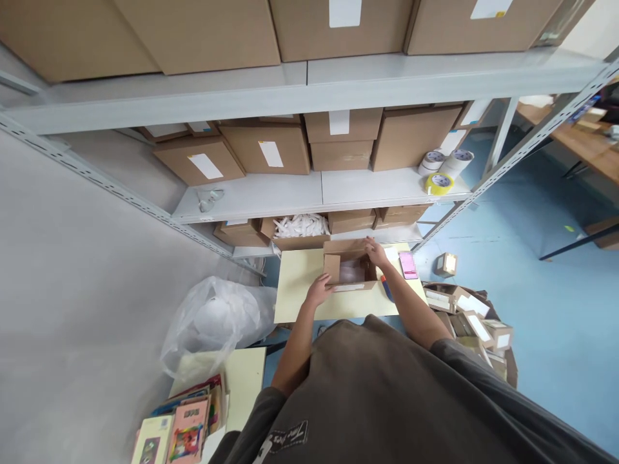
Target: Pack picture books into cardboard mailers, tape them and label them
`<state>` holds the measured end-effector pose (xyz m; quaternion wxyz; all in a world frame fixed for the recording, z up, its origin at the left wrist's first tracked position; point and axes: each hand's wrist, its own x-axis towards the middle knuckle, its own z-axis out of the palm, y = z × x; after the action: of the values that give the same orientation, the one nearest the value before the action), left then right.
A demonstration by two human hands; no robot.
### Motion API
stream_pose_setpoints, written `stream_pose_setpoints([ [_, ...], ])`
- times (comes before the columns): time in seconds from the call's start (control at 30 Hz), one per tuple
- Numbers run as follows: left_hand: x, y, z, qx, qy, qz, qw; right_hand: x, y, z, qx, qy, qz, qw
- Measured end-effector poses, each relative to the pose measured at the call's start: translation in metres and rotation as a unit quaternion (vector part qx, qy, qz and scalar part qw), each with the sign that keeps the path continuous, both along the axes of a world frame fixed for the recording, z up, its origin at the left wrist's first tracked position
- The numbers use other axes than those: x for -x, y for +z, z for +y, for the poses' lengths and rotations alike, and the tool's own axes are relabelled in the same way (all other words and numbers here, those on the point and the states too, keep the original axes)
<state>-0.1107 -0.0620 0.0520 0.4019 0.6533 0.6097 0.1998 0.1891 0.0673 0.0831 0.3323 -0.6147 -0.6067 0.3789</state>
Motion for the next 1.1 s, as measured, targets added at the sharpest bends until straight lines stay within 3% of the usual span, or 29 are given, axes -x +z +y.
stream_pose_setpoints([
  [0.13,0.006,-0.003,0.010,-0.002,0.015,-0.020,1.000,-0.028,0.000,-0.035,0.000,-0.091,0.067,0.994],
  [0.27,0.007,-0.002,0.021,0.013,0.041,-0.029,0.999,-0.056,-0.013,-0.088,0.043,-0.063,0.105,0.992],
  [0.43,-0.008,-0.001,0.029,-0.007,0.075,0.104,0.992,-0.048,-0.039,-0.127,0.104,-0.069,0.062,0.990],
  [0.57,-0.020,0.006,0.043,-0.047,0.071,0.190,0.978,-0.028,-0.046,-0.117,0.066,-0.089,-0.038,0.993],
  [0.73,-0.020,0.025,0.082,-0.104,-0.059,0.202,0.972,-0.018,-0.025,-0.052,-0.027,-0.031,-0.140,0.989],
  [0.87,-0.020,0.028,0.096,-0.105,-0.098,0.222,0.964,-0.010,-0.013,-0.014,-0.047,0.004,-0.175,0.983],
  [0.97,-0.019,0.018,0.084,-0.089,-0.087,0.207,0.970,-0.006,-0.027,-0.027,-0.034,0.051,-0.204,0.977],
  [1.1,-0.016,-0.002,0.061,-0.018,-0.019,0.177,0.984,-0.003,-0.063,-0.073,-0.002,0.108,-0.229,0.967],
])
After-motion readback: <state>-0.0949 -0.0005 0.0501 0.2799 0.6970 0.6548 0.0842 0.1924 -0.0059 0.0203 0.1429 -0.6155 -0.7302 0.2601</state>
